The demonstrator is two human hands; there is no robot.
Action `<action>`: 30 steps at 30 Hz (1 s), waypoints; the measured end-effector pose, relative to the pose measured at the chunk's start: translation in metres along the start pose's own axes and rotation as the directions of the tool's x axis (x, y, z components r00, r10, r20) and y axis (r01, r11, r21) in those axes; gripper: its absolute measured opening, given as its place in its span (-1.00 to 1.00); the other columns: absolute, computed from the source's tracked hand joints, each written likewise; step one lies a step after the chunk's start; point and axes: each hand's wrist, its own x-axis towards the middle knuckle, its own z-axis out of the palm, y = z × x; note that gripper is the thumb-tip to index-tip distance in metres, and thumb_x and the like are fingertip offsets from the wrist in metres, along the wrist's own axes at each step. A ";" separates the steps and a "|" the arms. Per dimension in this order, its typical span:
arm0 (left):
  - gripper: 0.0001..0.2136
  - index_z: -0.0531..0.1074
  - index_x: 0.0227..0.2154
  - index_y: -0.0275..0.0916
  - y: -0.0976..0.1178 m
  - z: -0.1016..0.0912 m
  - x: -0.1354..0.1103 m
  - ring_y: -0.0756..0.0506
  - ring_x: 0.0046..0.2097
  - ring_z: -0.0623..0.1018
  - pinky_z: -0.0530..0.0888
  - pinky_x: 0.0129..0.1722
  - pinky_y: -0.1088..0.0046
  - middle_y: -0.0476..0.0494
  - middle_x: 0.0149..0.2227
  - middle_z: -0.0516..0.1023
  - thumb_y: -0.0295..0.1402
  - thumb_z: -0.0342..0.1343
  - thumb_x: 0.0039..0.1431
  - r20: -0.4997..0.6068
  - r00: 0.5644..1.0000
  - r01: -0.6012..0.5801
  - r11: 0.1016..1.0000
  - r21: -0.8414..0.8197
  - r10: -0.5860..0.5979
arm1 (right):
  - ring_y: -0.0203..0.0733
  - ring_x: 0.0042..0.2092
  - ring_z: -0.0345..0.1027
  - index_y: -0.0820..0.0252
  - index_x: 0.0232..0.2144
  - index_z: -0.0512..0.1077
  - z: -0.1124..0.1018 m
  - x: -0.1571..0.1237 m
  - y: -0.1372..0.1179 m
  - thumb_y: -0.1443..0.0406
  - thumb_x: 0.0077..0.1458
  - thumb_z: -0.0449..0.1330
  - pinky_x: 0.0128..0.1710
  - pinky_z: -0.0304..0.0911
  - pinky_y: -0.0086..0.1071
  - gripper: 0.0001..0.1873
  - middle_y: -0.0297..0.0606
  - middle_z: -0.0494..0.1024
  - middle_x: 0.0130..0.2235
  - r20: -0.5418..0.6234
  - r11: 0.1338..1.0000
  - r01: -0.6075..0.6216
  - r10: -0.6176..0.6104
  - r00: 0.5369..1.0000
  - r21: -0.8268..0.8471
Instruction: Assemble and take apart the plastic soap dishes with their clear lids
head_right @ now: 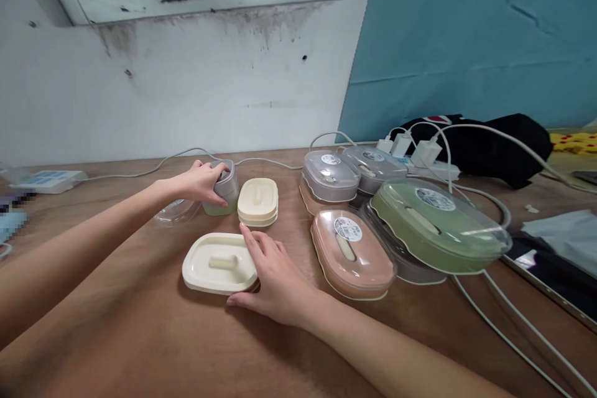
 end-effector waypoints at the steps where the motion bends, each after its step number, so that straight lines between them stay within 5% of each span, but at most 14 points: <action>1: -0.31 0.13 0.01 -0.25 -0.001 0.000 -0.001 -0.35 -0.07 0.38 0.19 -0.06 0.22 -0.28 -0.16 0.44 -0.01 0.14 -0.18 0.009 1.000 -0.005 1.000 -0.005 0.005 | 0.12 0.20 -0.03 0.25 0.28 -0.28 -0.002 0.000 0.000 0.05 -0.15 0.29 0.13 -0.01 0.00 0.14 0.08 0.07 0.21 -0.003 1.000 0.019 -0.019 1.000 -0.003; 7: -0.29 0.08 0.07 -0.19 -0.014 0.000 -0.005 -0.34 -0.03 0.33 0.21 -0.07 0.24 -0.25 -0.09 0.41 -0.09 0.14 -0.19 0.048 0.998 -0.043 0.998 -0.048 0.046 | -0.08 0.27 -0.12 0.34 0.12 0.19 -0.018 0.029 -0.016 0.07 0.21 -0.09 0.21 -0.11 -0.15 -0.43 -0.03 0.13 0.23 -0.014 0.975 0.170 -0.174 0.985 -0.141; 14: -0.29 0.17 0.02 -0.21 -0.024 -0.006 0.007 -0.28 -0.04 0.36 0.18 -0.03 0.28 -0.17 -0.10 0.45 -0.02 0.16 -0.23 0.089 0.991 -0.092 0.993 -0.071 0.098 | 0.03 0.19 0.10 0.48 0.08 0.26 0.001 0.082 -0.024 0.12 0.25 -0.14 0.16 -0.03 -0.11 -0.44 0.05 0.32 0.13 0.066 0.951 0.201 -0.190 0.979 -0.235; 30: -0.36 0.22 -0.01 -0.32 -0.002 -0.009 -0.003 -0.31 -0.12 0.38 0.21 -0.10 0.27 -0.29 -0.18 0.45 -0.10 0.15 -0.17 0.055 0.995 -0.089 0.995 0.049 0.087 | 0.00 0.14 0.17 0.45 0.07 0.25 0.008 0.079 -0.022 0.11 0.25 -0.15 0.11 0.01 -0.16 -0.45 0.05 0.34 0.11 0.039 0.941 0.177 -0.173 0.984 -0.288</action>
